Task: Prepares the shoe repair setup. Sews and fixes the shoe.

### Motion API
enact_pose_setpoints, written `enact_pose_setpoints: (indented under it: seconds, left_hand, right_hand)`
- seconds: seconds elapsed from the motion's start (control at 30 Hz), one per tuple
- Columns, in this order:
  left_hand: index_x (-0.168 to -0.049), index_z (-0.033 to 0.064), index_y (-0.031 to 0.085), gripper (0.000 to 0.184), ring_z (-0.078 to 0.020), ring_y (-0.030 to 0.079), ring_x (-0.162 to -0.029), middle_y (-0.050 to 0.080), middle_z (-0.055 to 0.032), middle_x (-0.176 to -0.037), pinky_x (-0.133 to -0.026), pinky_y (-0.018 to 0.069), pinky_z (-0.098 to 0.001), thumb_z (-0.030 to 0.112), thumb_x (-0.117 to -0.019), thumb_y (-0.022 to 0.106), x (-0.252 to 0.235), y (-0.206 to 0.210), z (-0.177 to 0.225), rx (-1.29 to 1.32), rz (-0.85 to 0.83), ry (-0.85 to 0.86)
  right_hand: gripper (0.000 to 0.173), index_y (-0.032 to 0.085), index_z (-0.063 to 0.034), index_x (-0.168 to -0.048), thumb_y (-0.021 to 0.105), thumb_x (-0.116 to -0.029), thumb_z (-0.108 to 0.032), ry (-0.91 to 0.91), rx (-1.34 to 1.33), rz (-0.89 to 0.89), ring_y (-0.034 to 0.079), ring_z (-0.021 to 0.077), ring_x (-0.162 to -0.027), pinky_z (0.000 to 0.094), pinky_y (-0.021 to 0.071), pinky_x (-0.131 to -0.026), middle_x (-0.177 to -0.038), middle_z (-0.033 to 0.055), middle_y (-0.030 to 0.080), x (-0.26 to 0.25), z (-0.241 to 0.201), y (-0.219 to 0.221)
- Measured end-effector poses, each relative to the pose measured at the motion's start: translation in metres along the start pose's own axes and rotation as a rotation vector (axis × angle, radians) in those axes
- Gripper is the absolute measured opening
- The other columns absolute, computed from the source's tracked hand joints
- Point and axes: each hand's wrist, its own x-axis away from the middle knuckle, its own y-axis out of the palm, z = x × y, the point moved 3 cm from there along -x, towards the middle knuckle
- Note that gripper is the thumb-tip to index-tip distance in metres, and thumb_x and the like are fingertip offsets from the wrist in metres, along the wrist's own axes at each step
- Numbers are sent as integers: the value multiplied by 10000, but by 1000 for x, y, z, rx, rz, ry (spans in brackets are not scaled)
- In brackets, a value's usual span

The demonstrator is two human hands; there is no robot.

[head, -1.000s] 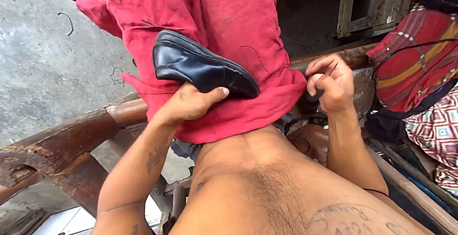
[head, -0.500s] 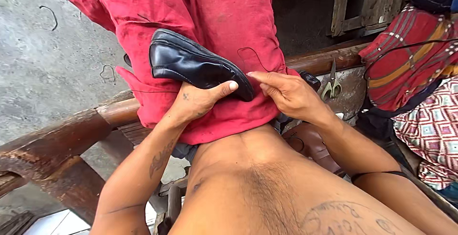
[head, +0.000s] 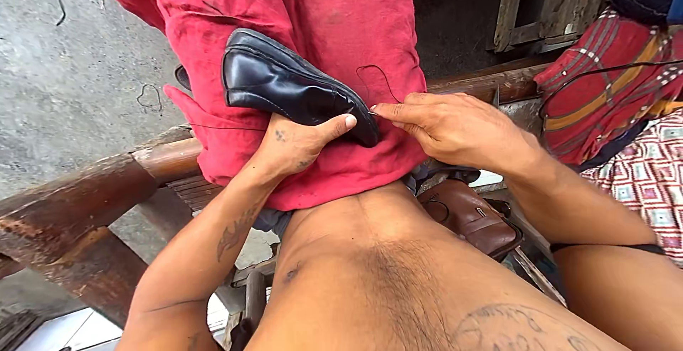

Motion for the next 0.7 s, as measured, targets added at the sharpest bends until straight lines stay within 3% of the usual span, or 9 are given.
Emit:
enact_pose_setpoints:
  seconds: [0.1,0.23,0.7]
  left_hand:
    - [-1106,85,690,374,-42,717,-984,759,35,-1006,-932,596,-243,80,-778,869,1,4,-1,39,15,-17]
    - [-1098,90,697,373,-40,719,-968,761,34,-993,-918,599,-244,87,-770,876,5,6,-4,45,24,-58]
    - [-1110,110,693,373,-6,701,-987,750,53,-1009,-925,586,-231,162,-788,873,12,1,-9,-67,31,-77]
  right_hand:
    - [434,629,-263,-1381,345,-1062,-188,-16,109,-118,709,304,-874,520,530,-686,-966,81,727,-7,-11,-18]
    - [358,693,-229,-1257,374,-1093,-227,-11,73,-278,659,230,-770,452,500,-643,-802,30,667,-23,-18,-30]
    - [273,665,-166,-1028,409,-1096,-235,43,145,-410,627,211,-735,439,478,-622,-738,17,593,-46,-38,-20]
